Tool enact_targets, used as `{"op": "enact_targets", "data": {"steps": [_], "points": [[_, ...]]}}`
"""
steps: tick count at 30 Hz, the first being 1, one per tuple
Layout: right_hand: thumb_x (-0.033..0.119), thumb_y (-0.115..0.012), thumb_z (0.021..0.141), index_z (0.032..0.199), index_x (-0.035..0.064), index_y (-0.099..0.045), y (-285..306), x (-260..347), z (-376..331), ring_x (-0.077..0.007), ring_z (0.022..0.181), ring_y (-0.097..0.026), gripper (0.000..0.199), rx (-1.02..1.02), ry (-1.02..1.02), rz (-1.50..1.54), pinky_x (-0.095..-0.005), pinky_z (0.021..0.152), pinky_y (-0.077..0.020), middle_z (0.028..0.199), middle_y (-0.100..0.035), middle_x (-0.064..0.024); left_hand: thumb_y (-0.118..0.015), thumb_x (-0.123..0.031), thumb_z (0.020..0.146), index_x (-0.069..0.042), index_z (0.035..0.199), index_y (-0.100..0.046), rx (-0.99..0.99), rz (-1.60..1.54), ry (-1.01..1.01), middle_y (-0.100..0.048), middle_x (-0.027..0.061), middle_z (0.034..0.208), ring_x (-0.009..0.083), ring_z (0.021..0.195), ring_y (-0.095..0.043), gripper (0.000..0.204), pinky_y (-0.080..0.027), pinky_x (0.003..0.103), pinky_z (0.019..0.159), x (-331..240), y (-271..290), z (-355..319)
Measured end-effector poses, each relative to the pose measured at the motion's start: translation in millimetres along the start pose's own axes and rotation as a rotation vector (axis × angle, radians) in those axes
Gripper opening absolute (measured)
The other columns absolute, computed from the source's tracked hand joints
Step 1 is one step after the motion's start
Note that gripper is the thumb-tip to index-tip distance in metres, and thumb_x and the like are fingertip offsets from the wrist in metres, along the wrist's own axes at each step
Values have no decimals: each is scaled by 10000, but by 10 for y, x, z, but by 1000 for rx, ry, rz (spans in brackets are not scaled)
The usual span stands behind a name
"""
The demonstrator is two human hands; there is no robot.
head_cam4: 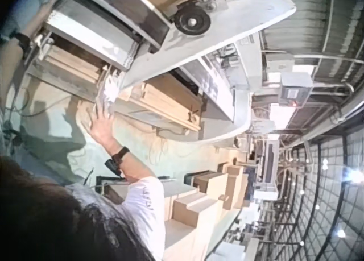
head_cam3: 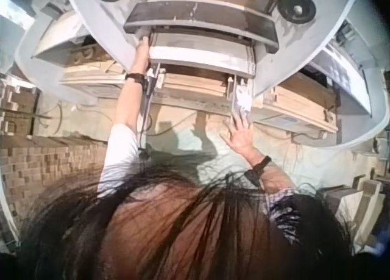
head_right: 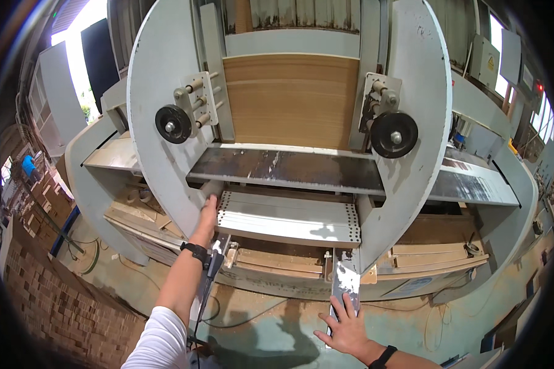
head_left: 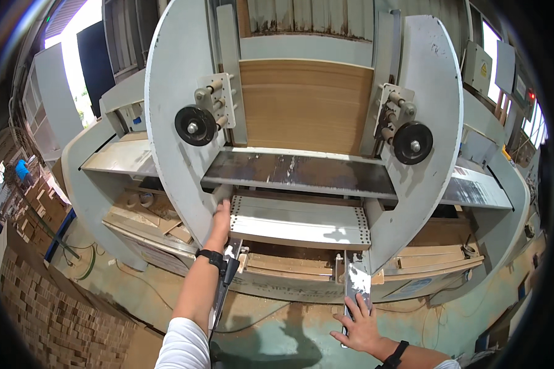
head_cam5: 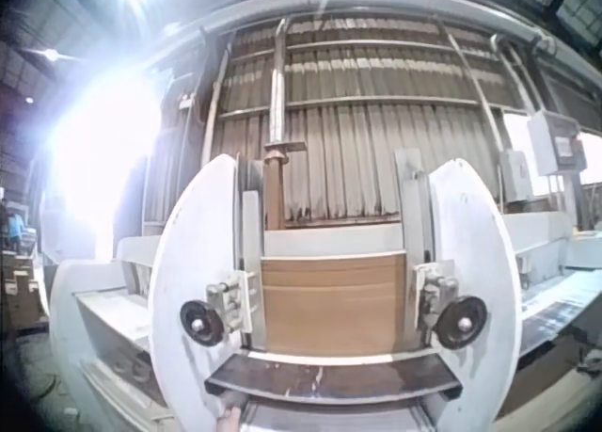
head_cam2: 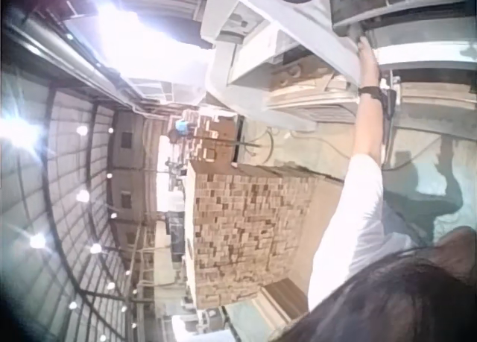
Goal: Manually feeding wooden boards into an industrial machine for processing in a furniture manufacturing facility.
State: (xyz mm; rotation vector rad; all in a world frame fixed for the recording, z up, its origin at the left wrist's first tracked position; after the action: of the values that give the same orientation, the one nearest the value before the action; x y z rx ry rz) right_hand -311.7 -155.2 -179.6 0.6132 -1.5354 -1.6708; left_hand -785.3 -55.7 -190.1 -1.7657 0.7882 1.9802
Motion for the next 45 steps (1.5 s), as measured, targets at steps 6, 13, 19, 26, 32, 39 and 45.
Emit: {"op": "enact_targets", "data": {"steps": [6,13,19,26,32,39,45], "points": [[528,-598,706,998,212,-626,-13,-38,-10,-389,1239,-265,431,16,-8,-40,-610,856,-279,1304,-364,-139,-381,-466,907,28,1174,-449,154,-374,142,-543,155,1115,207,1011,-518,566,-400,306,875,-89,-85,-258],[520,-586,723,1018,215,-616,22,-1,-12,-377,1249,-253,425,9,-10,-2,-606,879,-260,1320,-348,-131,-459,-535,851,-49,1281,-394,276,-285,165,-501,104,1180,186,1047,-487,652,-388,312,900,-20,23,-131],[512,-576,737,1025,214,-609,46,-8,-13,-373,1251,-252,416,30,-32,12,-607,892,-251,1317,-355,-123,-458,-519,860,-19,1139,-518,407,-396,230,-582,77,1030,168,924,-550,576,-435,287,821,-86,-89,-175],[499,-576,746,1008,201,-607,88,12,6,-364,1254,-257,398,7,1,6,-610,882,-267,1326,-351,-120,-437,-502,876,-3,1110,-530,455,-330,207,-584,104,1052,181,948,-555,560,-441,300,822,93,30,-24],[491,-553,772,1026,201,-588,24,-33,-14,-359,1286,-221,387,26,-28,10,-616,891,-269,1353,-328,-119,-610,-552,717,8,1203,-466,267,1104,-492,-475,206,1178,340,1090,-461,756,-359,373,942,-603,-304,-540],[479,-553,776,1035,201,-584,49,-7,-14,-347,1299,-201,381,38,-37,22,-611,895,-276,1371,-306,-109,-719,-676,390,-11,1268,-406,885,1120,-705,-410,217,1226,344,1114,-389,1145,-322,384,929,-795,-866,-727],[466,-575,763,1047,216,-577,52,-7,-29,-352,1277,-237,379,16,-15,-30,-597,850,-320,1359,-314,-109,-708,-641,429,-7,1315,-332,834,1264,-865,-447,204,1139,339,1060,-399,1152,-308,419,914,-749,-752,-1015]]}}
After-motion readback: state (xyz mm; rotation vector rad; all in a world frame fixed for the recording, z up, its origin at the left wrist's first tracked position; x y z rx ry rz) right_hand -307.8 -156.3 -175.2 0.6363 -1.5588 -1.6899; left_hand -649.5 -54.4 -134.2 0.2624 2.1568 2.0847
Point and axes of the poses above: each hand's wrist, its own z-axis towards the middle knuckle, its own y-axis out of the back of the hand, x = y × z, the point moved 3 cm from there along z, towards the middle knuckle
